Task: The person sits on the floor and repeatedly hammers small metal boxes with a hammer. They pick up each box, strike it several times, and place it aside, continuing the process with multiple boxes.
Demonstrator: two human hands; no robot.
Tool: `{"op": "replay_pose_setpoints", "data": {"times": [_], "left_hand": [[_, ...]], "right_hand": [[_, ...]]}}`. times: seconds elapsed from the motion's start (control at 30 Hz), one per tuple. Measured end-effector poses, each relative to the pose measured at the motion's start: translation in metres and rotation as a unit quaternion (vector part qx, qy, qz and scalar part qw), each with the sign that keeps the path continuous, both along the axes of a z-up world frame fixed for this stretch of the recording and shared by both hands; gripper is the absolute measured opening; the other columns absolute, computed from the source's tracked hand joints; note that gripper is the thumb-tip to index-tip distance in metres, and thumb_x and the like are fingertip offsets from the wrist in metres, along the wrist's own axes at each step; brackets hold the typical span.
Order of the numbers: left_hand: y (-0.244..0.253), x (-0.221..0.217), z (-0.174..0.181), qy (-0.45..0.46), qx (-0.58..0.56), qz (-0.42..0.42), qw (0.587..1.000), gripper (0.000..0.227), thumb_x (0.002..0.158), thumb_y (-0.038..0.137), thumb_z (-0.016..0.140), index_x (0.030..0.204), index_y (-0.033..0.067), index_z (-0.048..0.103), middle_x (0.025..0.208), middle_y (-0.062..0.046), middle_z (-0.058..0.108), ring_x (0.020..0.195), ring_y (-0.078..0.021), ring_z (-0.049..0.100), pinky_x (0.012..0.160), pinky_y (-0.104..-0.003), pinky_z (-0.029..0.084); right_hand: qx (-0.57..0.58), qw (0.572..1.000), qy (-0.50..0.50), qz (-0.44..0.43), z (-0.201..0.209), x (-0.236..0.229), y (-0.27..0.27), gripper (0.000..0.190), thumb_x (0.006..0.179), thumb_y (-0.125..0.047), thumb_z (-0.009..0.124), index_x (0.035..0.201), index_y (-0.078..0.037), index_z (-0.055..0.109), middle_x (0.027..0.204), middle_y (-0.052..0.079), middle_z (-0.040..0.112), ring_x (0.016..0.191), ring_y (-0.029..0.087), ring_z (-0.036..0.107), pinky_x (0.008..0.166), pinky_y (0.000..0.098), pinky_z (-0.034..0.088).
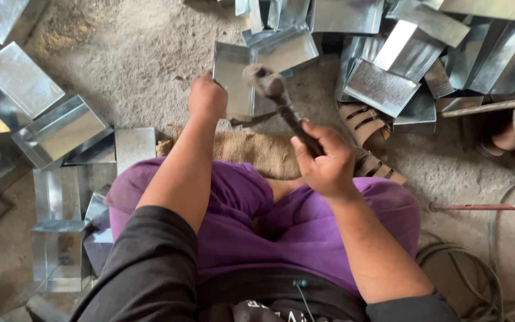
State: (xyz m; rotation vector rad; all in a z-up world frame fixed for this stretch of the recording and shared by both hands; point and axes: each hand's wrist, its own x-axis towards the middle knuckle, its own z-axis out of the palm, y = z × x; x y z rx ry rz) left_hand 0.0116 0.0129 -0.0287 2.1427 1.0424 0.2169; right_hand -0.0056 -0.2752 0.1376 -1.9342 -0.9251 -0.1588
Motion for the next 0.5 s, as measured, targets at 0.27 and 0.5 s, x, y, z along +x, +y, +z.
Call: {"op": "replay_pose_setpoints", "data": {"times": [0.27, 0.5], "left_hand": [[-0.004, -0.003, 0.012, 0.031, -0.031, 0.008, 0.999, 0.040, 0.095, 0.016, 0.049, 0.132, 0.0124, 0.063, 0.128, -0.022, 0.062, 0.120, -0.0420, 0.061, 0.102, -0.050, 0.049], [-0.016, -0.010, 0.062, 0.166, 0.053, -0.101, 0.979, 0.094, 0.081, 0.003, 0.063, 0.162, 0.0206, 0.021, 0.158, -0.022, 0.027, 0.131, -0.0446, 0.048, 0.102, -0.051, 0.049]], "right_hand": [[-0.148, 0.989, 0.012, 0.007, -0.041, 0.031, 0.001, 0.035, 0.085, -0.007, 0.081, 0.118, -0.004, 0.072, 0.093, 0.018, 0.075, 0.081, 0.028, 0.074, 0.071, 0.0344, 0.057], [-0.205, 0.961, 0.165, -0.079, -0.060, 0.050, -0.008, 0.034, 0.085, -0.013, 0.078, 0.118, -0.008, 0.070, 0.085, 0.014, 0.074, 0.073, 0.024, 0.073, 0.068, 0.0358, 0.056]]}}
